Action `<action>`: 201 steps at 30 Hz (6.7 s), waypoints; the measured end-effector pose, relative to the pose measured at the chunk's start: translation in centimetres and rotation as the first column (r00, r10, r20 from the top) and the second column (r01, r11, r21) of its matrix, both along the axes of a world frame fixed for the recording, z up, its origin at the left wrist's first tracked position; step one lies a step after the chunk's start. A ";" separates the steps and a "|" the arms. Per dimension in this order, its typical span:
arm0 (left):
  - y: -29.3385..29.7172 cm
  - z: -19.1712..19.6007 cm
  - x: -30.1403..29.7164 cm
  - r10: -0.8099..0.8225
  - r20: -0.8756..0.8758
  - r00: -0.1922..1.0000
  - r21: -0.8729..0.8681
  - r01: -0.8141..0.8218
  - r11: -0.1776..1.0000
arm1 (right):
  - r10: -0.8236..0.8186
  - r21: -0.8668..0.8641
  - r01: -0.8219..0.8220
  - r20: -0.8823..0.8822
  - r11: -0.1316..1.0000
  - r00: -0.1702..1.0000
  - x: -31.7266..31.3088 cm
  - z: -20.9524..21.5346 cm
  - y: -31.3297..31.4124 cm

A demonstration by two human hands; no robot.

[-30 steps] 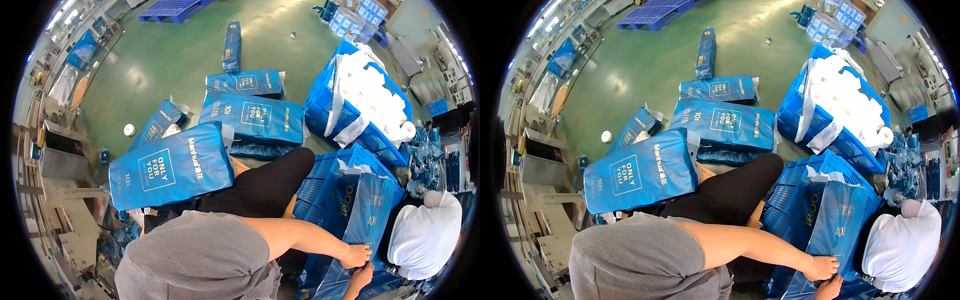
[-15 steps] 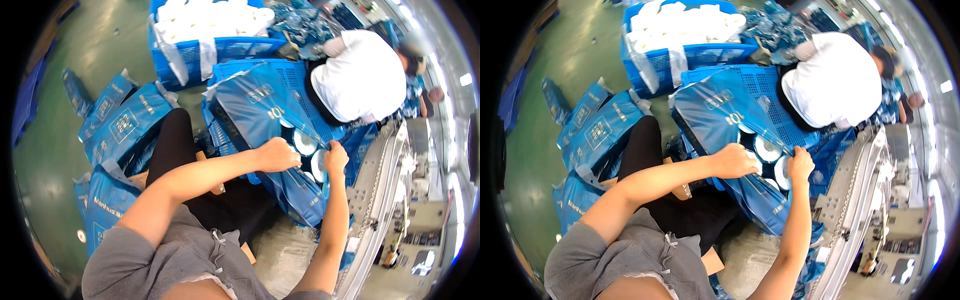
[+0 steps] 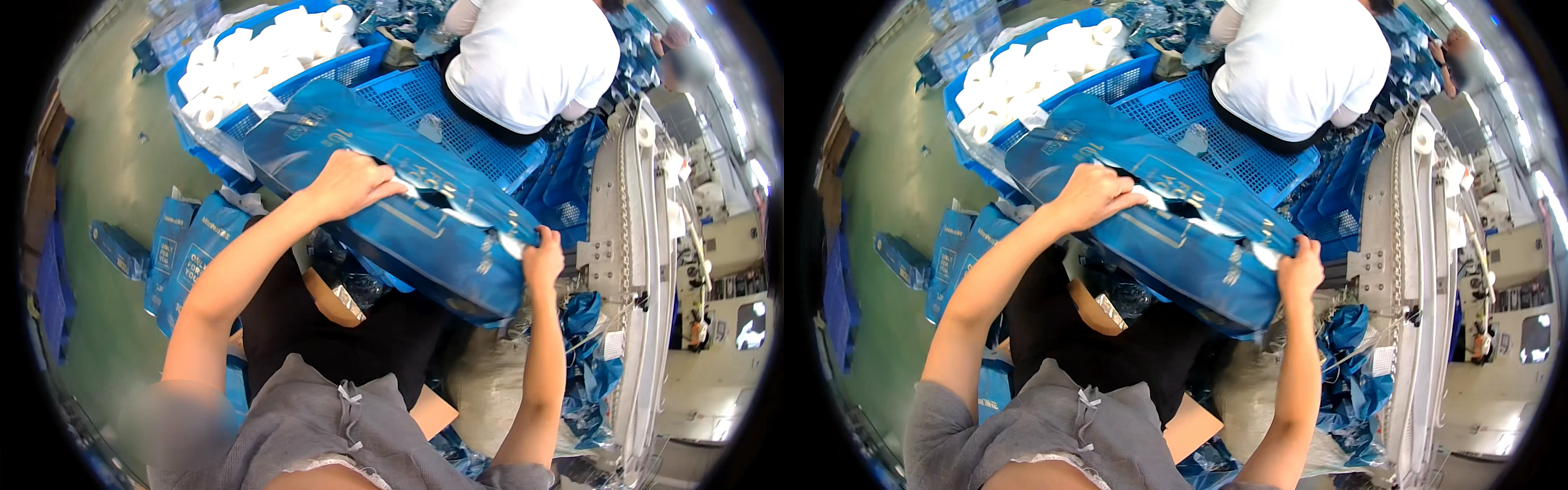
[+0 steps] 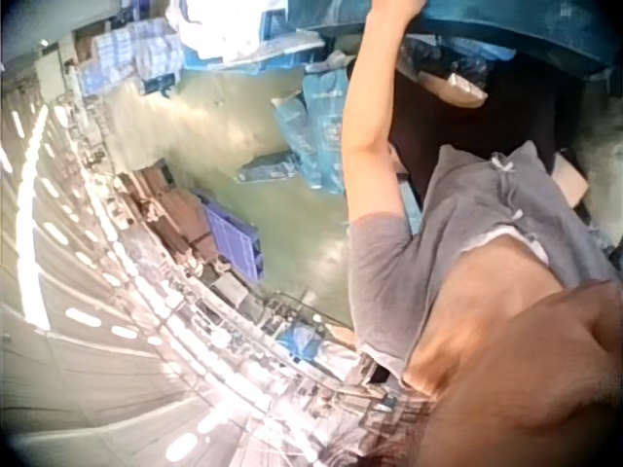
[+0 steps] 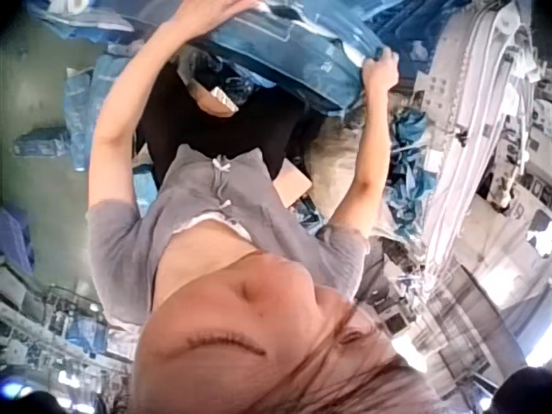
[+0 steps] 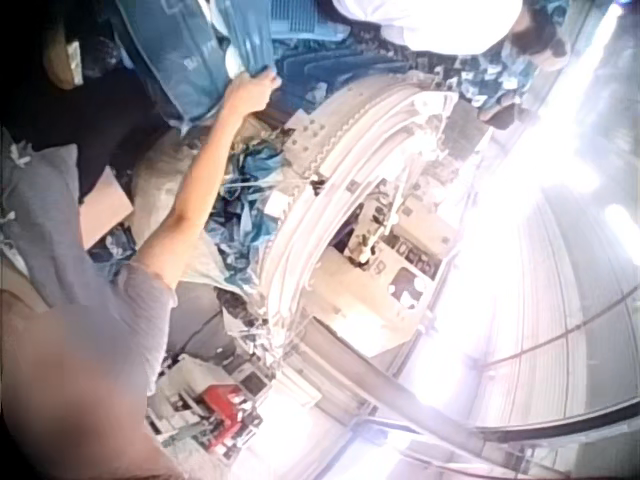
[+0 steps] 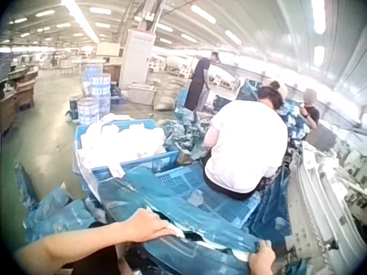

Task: The person picks up individual toilet paper rolls from a blue crate and places them into blue plastic bags.

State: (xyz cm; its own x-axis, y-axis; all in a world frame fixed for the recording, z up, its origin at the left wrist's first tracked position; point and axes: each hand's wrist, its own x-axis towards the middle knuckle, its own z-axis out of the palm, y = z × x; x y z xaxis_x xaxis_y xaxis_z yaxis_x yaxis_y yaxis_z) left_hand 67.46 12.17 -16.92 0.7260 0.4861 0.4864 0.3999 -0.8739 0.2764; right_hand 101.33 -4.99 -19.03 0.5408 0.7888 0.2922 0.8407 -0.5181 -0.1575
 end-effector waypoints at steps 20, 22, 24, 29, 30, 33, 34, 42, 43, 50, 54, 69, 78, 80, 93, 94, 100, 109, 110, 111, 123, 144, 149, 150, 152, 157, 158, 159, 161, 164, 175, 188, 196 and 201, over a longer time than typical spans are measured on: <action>-16.8 -0.5 9.2 -0.321 0.135 0.938 -0.195 0.342 0.919 | 0.156 -0.035 -0.158 -0.057 0.987 0.986 3.7 0.0 6.5; -16.7 -0.3 7.3 -0.339 0.080 0.937 -0.200 0.349 0.916 | 0.129 -0.027 -0.131 -0.059 0.991 0.990 4.1 0.3 6.7; -16.6 -0.4 5.7 -0.343 0.027 0.939 -0.187 0.342 0.921 | 0.113 -0.041 -0.114 -0.043 0.993 0.993 4.1 0.5 6.9; -15.0 -3.3 5.2 -0.413 0.067 0.908 -0.125 0.419 0.900 | 0.251 -0.108 -0.242 0.080 0.964 0.965 2.1 -0.1 4.5; -14.6 -3.9 5.1 -0.428 0.045 0.903 -0.092 0.430 0.898 | 0.252 -0.036 -0.251 0.026 0.967 0.967 1.0 0.2 3.7; -13.4 -4.9 4.5 -0.437 0.030 0.899 -0.058 0.438 0.897 | 0.399 0.159 -0.450 0.274 0.879 0.875 -4.4 3.2 1.4; -13.1 -4.8 4.4 -0.428 0.034 0.903 -0.058 0.430 0.901 | 0.445 0.145 -0.468 0.167 0.872 0.880 -6.4 4.2 0.0; -12.8 -4.8 3.1 -0.375 0.050 0.926 -0.008 0.376 0.927 | 0.165 -0.223 -0.247 -0.330 0.943 0.929 -9.8 3.8 -4.7; -12.9 -5.0 2.8 -0.359 0.028 0.933 0.005 0.359 0.933 | 0.118 -0.220 -0.212 -0.377 0.952 0.919 -8.8 4.2 -4.6; -13.7 -4.8 0.4 0.094 0.535 0.840 -0.844 0.536 0.008 | 0.300 0.402 0.214 -0.871 0.890 0.389 -5.3 7.0 -11.2; -13.6 -0.9 -4.0 0.389 0.659 0.644 -0.578 0.765 -0.285 | 0.343 0.315 0.232 -0.935 0.920 -0.092 -13.0 3.4 -11.0; -17.8 -7.3 -14.8 0.784 0.085 0.615 -0.995 0.012 0.099 | 0.242 0.101 -0.443 -0.931 0.891 0.274 -27.4 -4.7 -4.3; -18.4 -5.2 -12.9 0.408 -0.236 0.882 -0.461 -0.472 0.752 | 0.485 -0.135 -0.741 -0.676 0.658 0.554 -30.9 -4.6 -3.7; -17.9 -5.3 -12.8 0.391 -0.280 0.877 -0.461 -0.480 0.747 | 0.513 -0.141 -0.753 -0.651 0.643 0.560 -31.2 -4.6 -3.6; -17.6 -3.5 -13.7 0.330 -0.366 0.870 -0.534 -0.487 0.691 | 0.577 0.004 -0.758 -0.651 0.652 0.493 -30.0 -5.2 -4.0; -17.7 -3.5 -14.2 0.335 -0.347 0.876 -0.551 -0.479 0.683 | 0.580 0.040 -0.757 -0.668 0.653 0.465 -29.8 -5.2 -4.0; -17.2 -4.4 -17.3 0.510 -0.117 0.852 -0.817 -0.375 0.439 | 0.423 0.086 -0.625 -0.806 0.776 0.415 -28.9 -6.0 -5.1; -17.9 -7.7 -19.4 0.540 -0.362 0.760 -0.259 -0.639 0.725 | 0.380 0.151 -0.453 -0.796 0.879 0.471 -28.5 -6.9 -6.2; -17.6 -5.8 -18.8 0.558 -0.285 0.779 -0.326 -0.626 0.708 | 0.400 0.142 -0.471 -0.762 0.870 0.509 -28.5 -6.8 -6.0; -17.5 -3.9 -18.1 0.577 -0.206 0.790 -0.395 -0.607 0.690 | 0.420 0.129 -0.491 -0.725 0.862 0.546 -28.6 -6.6 -5.9; -16.1 -5.7 -12.8 0.398 -0.270 0.877 -0.791 -0.438 0.428 | 0.611 0.255 -0.575 -0.526 0.777 0.592 -27.9 -4.9 -5.7; -15.3 -11.5 -16.7 0.816 0.013 0.577 -0.544 0.689 -0.479 | 0.083 -0.474 -0.276 -0.389 0.836 0.918 -10.3 -15.4 -27.1; -15.4 -11.5 -14.7 0.820 0.008 0.573 -0.345 0.771 -0.536 | -0.267 -0.851 -0.224 -0.382 0.475 0.885 -9.9 -22.2 -31.0; -15.6 -11.5 -14.8 0.821 -0.005 0.571 -0.301 0.782 -0.546 | -0.189 -0.840 -0.195 -0.329 0.506 0.925 -10.2 -21.2 -30.1; -15.8 -11.7 -15.0 0.827 0.012 0.562 -0.314 0.788 -0.531 | -0.037 -0.775 -0.200 -0.276 0.599 0.960 -10.8 -18.3 -27.5; -16.2 -11.5 -14.0 0.774 0.024 0.632 -0.514 0.672 -0.533 | -0.111 -0.414 -0.299 -0.724 0.860 0.681 -14.7 -7.4 -16.3; -16.3 -11.3 -13.7 0.751 0.027 0.660 -0.584 0.620 -0.524 | -0.172 -0.319 -0.238 -0.856 0.917 0.487 -17.1 -4.9 -13.7; -16.4 -11.2 -13.5 0.728 0.030 0.685 -0.648 0.567 -0.508 | -0.063 -0.142 -0.218 -0.939 0.966 0.337 -18.6 -4.3 -12.7; -16.6 -11.0 -13.3 0.683 0.032 0.729 -0.725 0.488 -0.486 | 0.028 -0.019 -0.243 -0.982 0.970 0.186 -22.2 -2.5 -9.7; -17.2 -11.2 -13.0 0.690 0.038 0.723 -0.757 0.471 -0.452 | 0.241 0.107 -0.462 -0.940 0.881 0.241 -25.1 -3.2 -7.4; -16.6 -11.4 -14.8 0.469 0.030 0.883 -0.684 0.361 -0.634 | 0.220 0.212 -0.288 -0.975 0.934 -0.005 -25.7 -4.6 -6.5; -18.6 -12.8 -13.7 0.660 -0.160 0.734 -0.631 0.438 -0.641 | -0.033 0.014 -0.198 -0.973 0.980 -0.229 -25.8 -5.3 -5.9; -16.9 -12.4 -13.3 0.734 -0.057 0.677 -0.570 0.582 -0.580 | 0.235 0.156 -0.476 -0.966 0.866 0.111 -26.2 -6.7 -7.8; -15.7 -12.7 -12.6 0.795 0.150 0.588 -0.660 0.658 -0.363 | 0.107 0.188 -0.289 -0.955 0.939 -0.275 -26.2 -5.3 -6.9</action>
State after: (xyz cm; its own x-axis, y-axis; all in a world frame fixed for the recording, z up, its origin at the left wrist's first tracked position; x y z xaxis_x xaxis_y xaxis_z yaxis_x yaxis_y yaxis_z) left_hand 54.81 -3.57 -29.64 0.5185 0.6374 -0.5699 -0.4698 0.7693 0.4330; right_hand 75.15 -11.87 -24.33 -0.1090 0.8939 -0.4347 -0.2259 -0.4482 -0.8650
